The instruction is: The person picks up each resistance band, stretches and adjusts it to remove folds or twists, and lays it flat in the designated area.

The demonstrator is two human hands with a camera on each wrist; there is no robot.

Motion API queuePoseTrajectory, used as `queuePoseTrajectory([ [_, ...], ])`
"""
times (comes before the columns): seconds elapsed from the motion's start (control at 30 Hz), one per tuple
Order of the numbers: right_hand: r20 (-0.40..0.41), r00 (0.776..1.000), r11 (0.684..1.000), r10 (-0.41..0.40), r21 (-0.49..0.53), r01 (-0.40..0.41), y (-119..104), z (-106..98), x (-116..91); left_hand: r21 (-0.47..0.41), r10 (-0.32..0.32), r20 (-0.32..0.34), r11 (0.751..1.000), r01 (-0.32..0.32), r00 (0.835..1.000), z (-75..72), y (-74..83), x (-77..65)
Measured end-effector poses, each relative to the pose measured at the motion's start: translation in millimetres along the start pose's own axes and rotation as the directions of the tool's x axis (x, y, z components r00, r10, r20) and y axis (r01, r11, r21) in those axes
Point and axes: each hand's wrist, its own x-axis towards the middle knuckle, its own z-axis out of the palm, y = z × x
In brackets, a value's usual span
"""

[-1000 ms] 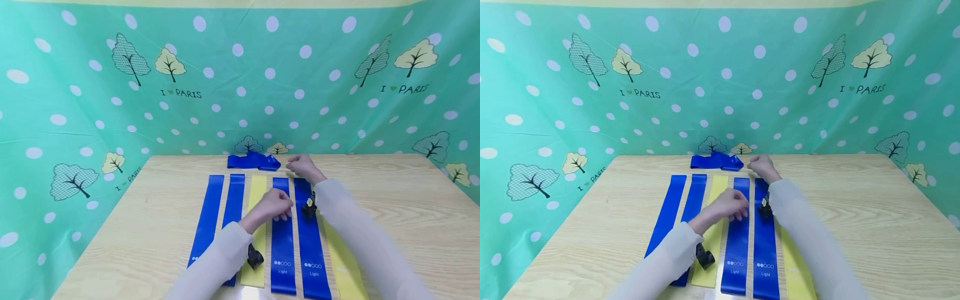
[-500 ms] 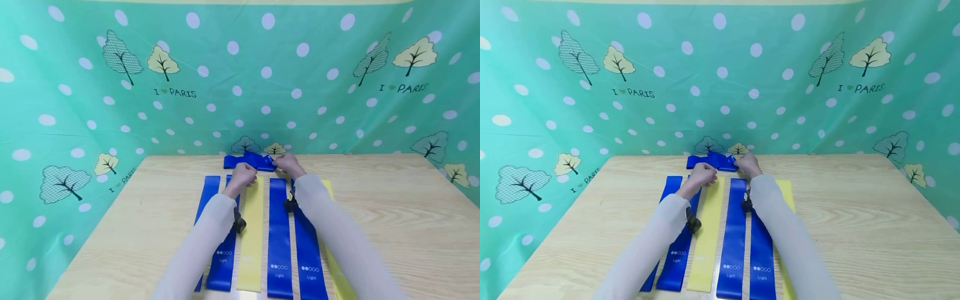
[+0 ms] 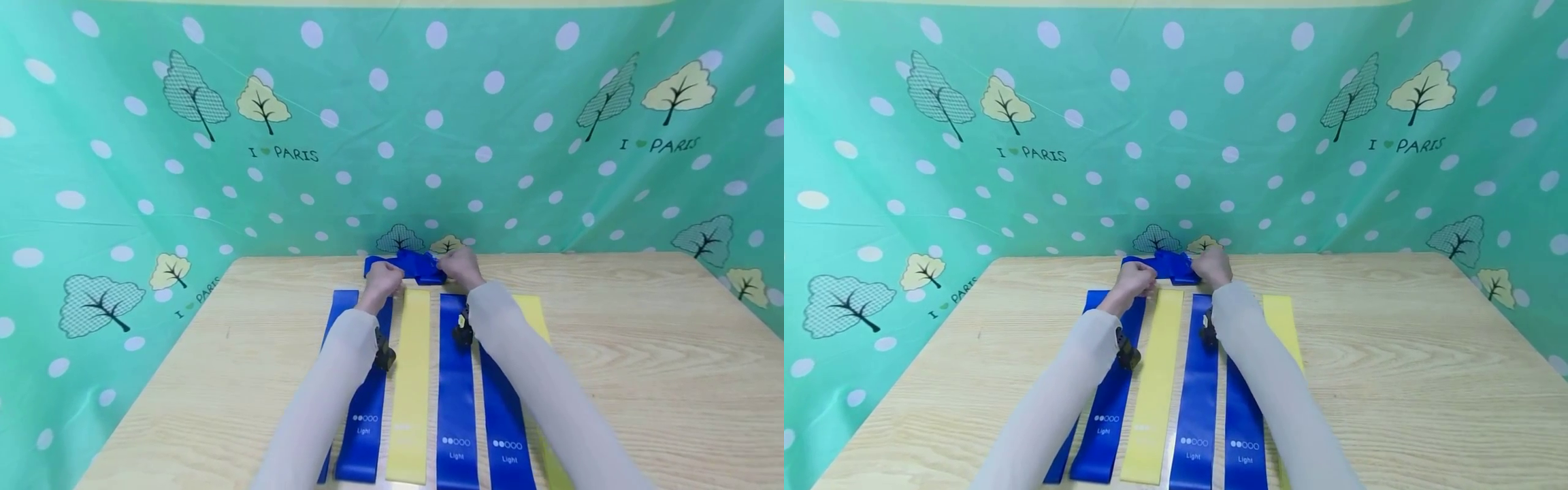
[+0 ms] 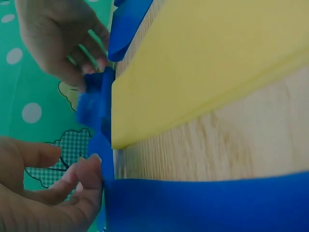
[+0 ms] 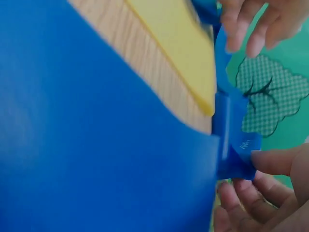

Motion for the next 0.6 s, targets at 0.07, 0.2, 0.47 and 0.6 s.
queuePoseTrajectory([
  [0.07, -0.001, 0.999, 0.999, -0.052, -0.011, 0.052, -3.9, -1.9, -5.0, -0.003, 0.001, -0.019, 1.0, -0.002, 1.0, 0.6, -0.4, 1.4],
  [0.2, 0.008, 0.987, 0.984, -0.163, -0.075, 0.163, -13.4, -7.2, -14.8, 0.003, 0.021, -0.043, 1.0, -0.021, 0.999, 2.6, -1.1, 3.8],
  [0.47, 0.057, 0.977, 0.974, -0.206, -0.079, 0.21, -32.6, -19.6, -31.6, 0.038, 0.09, -0.012, 0.995, -0.089, 0.996, 8.6, 1.1, 9.1],
  [0.6, 0.066, 0.975, 0.973, -0.213, -0.073, 0.218, -35.9, -26.4, -36.2, 0.058, 0.121, -0.001, 0.991, -0.121, 0.993, 10.5, 3.9, 9.3],
])
